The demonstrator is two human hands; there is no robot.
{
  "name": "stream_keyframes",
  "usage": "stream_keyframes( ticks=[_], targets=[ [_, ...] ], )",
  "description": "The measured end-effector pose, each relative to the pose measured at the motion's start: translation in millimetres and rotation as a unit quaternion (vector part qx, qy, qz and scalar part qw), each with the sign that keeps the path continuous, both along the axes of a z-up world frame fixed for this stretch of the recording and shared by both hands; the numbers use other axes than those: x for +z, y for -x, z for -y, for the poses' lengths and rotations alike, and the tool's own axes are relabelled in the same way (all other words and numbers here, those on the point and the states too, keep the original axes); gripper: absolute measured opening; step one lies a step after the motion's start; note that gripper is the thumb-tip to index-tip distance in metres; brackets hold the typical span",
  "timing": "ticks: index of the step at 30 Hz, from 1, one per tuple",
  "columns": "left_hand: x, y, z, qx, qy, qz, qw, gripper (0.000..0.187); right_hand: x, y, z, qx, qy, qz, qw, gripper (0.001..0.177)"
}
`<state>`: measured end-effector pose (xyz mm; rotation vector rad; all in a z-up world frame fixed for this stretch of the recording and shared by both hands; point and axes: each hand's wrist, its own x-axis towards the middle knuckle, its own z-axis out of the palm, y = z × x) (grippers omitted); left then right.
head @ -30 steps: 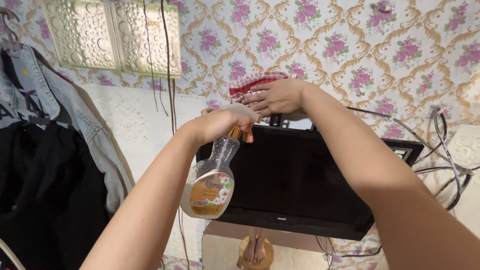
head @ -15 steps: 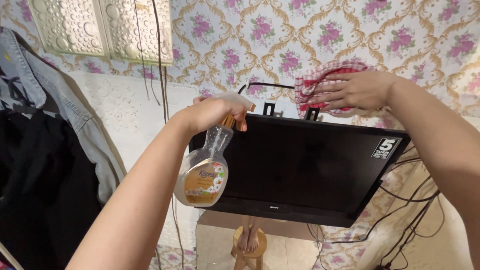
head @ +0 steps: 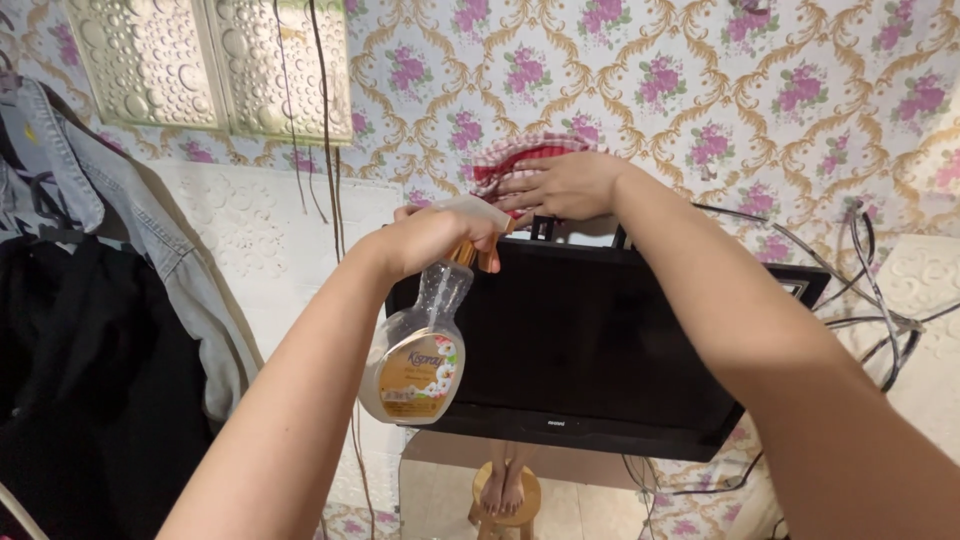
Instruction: Cleaning a television screen using a spray bottle and a cloth.
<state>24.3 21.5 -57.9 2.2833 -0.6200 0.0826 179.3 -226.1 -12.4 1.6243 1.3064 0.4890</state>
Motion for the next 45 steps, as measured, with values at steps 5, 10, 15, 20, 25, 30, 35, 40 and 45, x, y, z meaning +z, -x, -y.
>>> stream_keyframes(
  ticks=[5,10,15,20,25,30,35,40,45],
  targets=[
    [-1,-3,0,-0.004,0.006,0.0,1.0,0.034,4,27,46,-0.098,-0.017,-0.004,0.995,0.05],
    [1,-1,-1,-0.022,-0.005,0.006,1.0,0.036,16,86,93,-0.199,0.001,0.025,0.98,0.055],
    [-1,1,-2,0.0,-0.013,0.012,1.0,0.036,7,90,188,-0.301,-0.018,0.057,0.952,0.074],
    [1,5,-3,-0.002,0.0,0.006,1.0,0.039,13,131,151,-0.296,-0.133,0.067,0.943,0.058],
    [-10,-22,-6,-0.111,0.111,-0.046,0.987,0.039,2,104,97,-0.241,-0.564,-0.151,0.775,0.033],
    [-1,5,-1,-0.009,0.001,0.008,1.0,0.037,-19,90,-6,-0.237,-0.538,-0.415,0.695,0.036],
    [-4,-2,-3,-0.019,0.01,0.009,1.0,0.034,-20,75,-14,-0.309,-0.529,-0.428,0.664,0.04],
    [-1,7,0,-0.004,-0.012,0.008,1.0,0.034,-9,103,-11,-0.411,-0.657,-0.459,0.435,0.047],
    [3,5,-1,-0.013,-0.024,0.0,1.0,0.035,-26,52,12,-0.301,-0.546,-0.538,0.568,0.061]
  ],
)
